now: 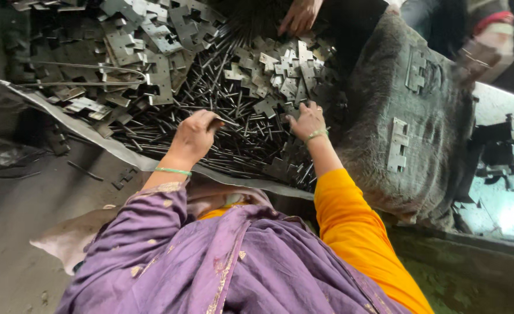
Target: The person sits on the floor and sorts small metal parts from a large bin, picking them up by hand and placing them into a cloth bag. The task involves repetitive handling of metal pieces in a workshop setting.
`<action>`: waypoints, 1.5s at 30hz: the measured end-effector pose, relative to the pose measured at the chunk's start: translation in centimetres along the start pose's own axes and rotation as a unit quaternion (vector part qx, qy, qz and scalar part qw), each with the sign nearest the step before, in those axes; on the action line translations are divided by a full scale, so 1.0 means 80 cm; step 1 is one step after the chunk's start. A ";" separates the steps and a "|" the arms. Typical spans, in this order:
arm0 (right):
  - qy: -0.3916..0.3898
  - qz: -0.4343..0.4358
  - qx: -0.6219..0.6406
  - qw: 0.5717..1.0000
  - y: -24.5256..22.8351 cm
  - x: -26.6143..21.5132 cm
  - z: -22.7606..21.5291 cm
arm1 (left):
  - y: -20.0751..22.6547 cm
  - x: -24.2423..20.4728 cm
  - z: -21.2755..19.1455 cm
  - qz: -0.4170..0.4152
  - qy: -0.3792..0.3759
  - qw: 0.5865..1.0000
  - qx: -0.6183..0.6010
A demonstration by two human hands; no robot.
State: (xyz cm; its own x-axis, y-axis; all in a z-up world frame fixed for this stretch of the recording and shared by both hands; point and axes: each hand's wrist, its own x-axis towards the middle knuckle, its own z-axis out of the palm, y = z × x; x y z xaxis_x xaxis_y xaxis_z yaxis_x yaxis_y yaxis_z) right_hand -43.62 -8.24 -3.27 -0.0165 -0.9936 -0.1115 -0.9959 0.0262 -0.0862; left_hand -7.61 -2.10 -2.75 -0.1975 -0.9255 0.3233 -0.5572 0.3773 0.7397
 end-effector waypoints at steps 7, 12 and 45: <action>-0.031 0.003 -0.055 0.998 0.032 0.065 0.083 | 0.040 -0.034 -0.073 -0.073 0.001 0.800 -0.595; -0.021 -0.045 -0.043 0.998 0.045 0.060 0.090 | 0.039 -0.028 -0.118 -0.036 0.043 0.708 -0.704; 0.164 -0.166 0.309 0.922 -0.018 -0.146 -0.041 | -0.079 -0.015 -0.006 -0.058 0.005 0.942 0.331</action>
State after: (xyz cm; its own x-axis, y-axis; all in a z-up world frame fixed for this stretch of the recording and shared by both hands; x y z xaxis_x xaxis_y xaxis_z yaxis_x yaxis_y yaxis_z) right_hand -42.29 2.95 1.36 0.1539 -0.9350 0.3195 -0.7115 -0.3292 -0.6207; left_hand -3.45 -3.37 -7.49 -0.0991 -0.9577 0.2702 -0.9559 0.1670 0.2416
